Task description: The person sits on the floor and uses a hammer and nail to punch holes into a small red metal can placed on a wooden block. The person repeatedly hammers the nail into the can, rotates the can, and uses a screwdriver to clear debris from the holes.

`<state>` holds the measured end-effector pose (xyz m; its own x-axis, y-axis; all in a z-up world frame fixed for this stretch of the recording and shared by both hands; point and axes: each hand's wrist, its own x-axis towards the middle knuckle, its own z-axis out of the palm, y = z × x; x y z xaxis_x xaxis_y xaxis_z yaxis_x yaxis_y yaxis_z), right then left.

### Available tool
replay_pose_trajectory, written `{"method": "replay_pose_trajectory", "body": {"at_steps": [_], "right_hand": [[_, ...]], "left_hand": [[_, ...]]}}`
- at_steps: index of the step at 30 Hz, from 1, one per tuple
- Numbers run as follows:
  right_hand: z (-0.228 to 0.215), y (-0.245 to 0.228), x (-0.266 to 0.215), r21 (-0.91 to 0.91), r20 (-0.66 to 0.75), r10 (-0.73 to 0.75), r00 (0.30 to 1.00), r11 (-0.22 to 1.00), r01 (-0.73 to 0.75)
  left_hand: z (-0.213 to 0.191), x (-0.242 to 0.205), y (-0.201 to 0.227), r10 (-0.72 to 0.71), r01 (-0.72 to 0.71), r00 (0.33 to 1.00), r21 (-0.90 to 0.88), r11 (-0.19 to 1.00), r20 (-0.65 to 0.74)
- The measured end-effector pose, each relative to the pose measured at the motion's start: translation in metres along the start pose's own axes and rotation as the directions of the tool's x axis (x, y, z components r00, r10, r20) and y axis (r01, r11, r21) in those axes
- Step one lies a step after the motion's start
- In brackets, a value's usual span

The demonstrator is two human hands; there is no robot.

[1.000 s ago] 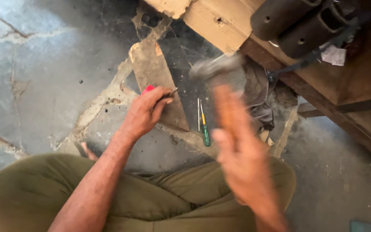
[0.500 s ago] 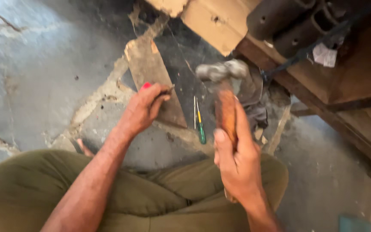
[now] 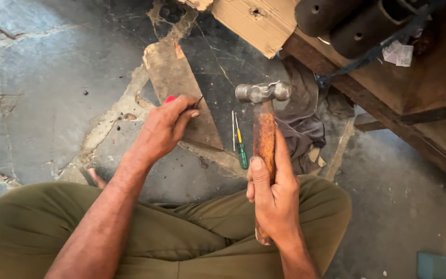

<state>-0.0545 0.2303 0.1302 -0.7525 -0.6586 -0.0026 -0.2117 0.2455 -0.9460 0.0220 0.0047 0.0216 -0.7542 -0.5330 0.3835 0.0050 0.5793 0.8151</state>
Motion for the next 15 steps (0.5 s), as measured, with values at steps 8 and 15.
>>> {"method": "replay_pose_trajectory", "body": {"at_steps": [8, 15], "right_hand": [[-0.001, -0.004, -0.001, -0.025, 0.018, 0.034, 0.999, 0.999, -0.033], [-0.002, -0.007, 0.009, -0.345, 0.215, -0.428, 0.878, 0.808, 0.478]], "left_hand": [[0.003, -0.005, -0.007, 0.04, -0.04, 0.999, 0.023, 0.999, -0.01], [0.008, -0.008, -0.01, 0.068, -0.067, 0.995, 0.026, 0.997, -0.073]]}}
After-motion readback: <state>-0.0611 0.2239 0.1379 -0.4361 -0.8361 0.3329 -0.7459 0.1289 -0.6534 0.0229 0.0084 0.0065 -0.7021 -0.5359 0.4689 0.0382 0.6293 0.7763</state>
